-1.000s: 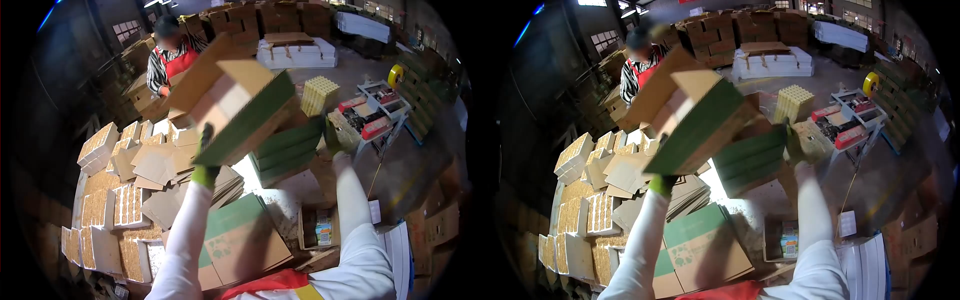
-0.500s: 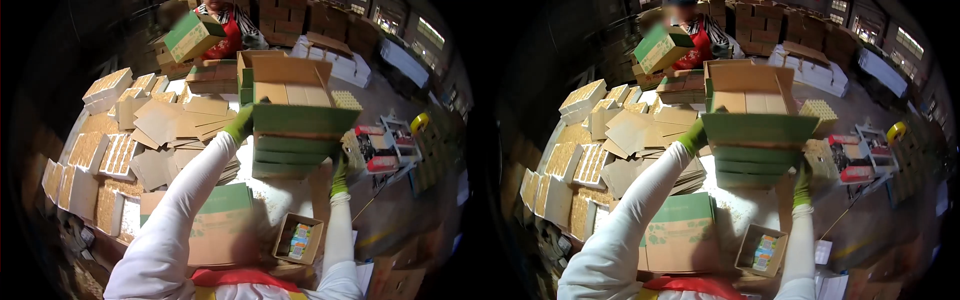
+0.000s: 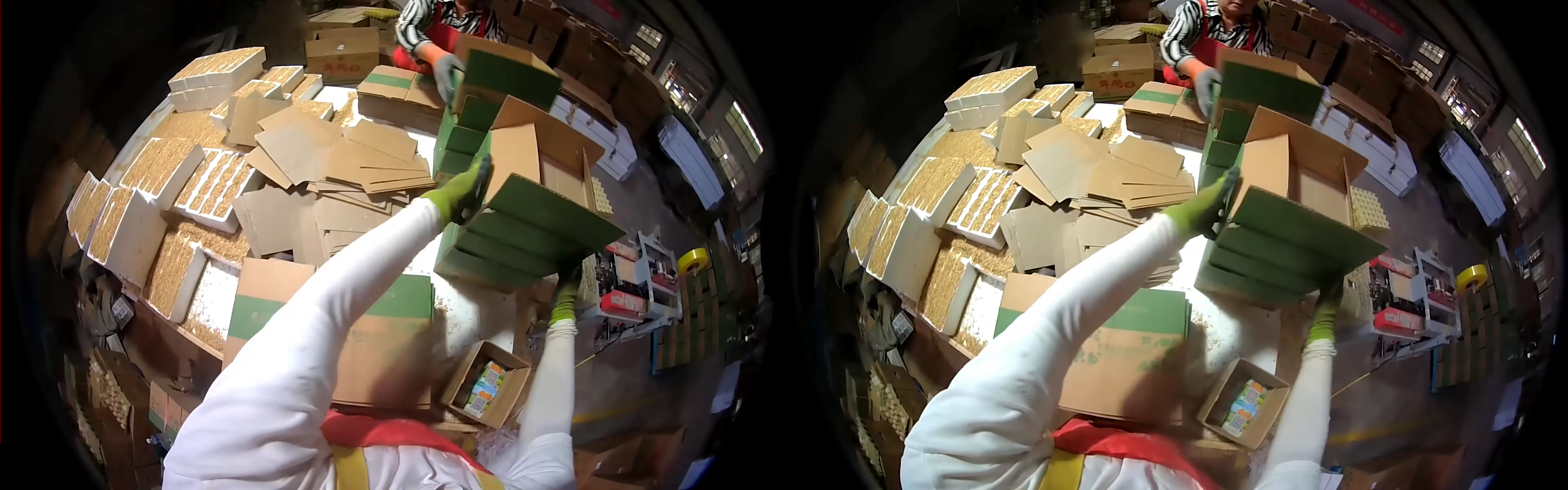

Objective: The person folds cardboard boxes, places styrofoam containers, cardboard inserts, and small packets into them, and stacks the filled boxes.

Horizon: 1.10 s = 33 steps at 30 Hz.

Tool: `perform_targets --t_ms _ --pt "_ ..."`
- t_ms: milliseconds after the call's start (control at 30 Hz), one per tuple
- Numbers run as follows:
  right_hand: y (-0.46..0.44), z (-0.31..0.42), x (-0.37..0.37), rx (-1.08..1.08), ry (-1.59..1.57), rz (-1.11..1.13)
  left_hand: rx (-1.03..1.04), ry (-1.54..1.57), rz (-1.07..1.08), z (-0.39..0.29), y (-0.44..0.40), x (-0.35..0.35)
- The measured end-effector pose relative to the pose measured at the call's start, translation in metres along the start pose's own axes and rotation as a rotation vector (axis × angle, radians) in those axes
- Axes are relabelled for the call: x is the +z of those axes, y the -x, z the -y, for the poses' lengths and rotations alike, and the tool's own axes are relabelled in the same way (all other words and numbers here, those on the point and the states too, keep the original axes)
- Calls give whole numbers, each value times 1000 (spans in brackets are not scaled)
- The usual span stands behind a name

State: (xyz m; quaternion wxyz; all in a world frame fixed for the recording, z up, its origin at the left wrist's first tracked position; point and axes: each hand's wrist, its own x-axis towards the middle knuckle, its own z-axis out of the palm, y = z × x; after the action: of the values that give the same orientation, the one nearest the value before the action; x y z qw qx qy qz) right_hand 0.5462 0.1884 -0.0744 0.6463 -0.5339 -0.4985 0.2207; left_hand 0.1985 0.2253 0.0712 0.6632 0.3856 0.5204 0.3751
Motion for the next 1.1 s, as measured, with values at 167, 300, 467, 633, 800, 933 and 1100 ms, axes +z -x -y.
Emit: perform_targets --t_ms 167,300,467,633,800,933,1100 --pt "-9 65 -45 -349 310 128 852 1 -72 2 135 -115" --pt "89 293 23 -791 494 483 1176 -188 -238 -17 266 -215" --pt "140 396 106 -770 469 884 1078 -265 -393 19 353 -286" --pt "168 403 136 -696 484 856 935 -250 -409 49 391 -331" --pt "181 413 144 -658 501 801 1038 -190 -471 45 412 -356" --pt "170 452 155 -728 455 750 1017 -174 -461 42 420 -352" --pt "179 456 159 -807 315 660 635 -284 -541 113 393 -343"
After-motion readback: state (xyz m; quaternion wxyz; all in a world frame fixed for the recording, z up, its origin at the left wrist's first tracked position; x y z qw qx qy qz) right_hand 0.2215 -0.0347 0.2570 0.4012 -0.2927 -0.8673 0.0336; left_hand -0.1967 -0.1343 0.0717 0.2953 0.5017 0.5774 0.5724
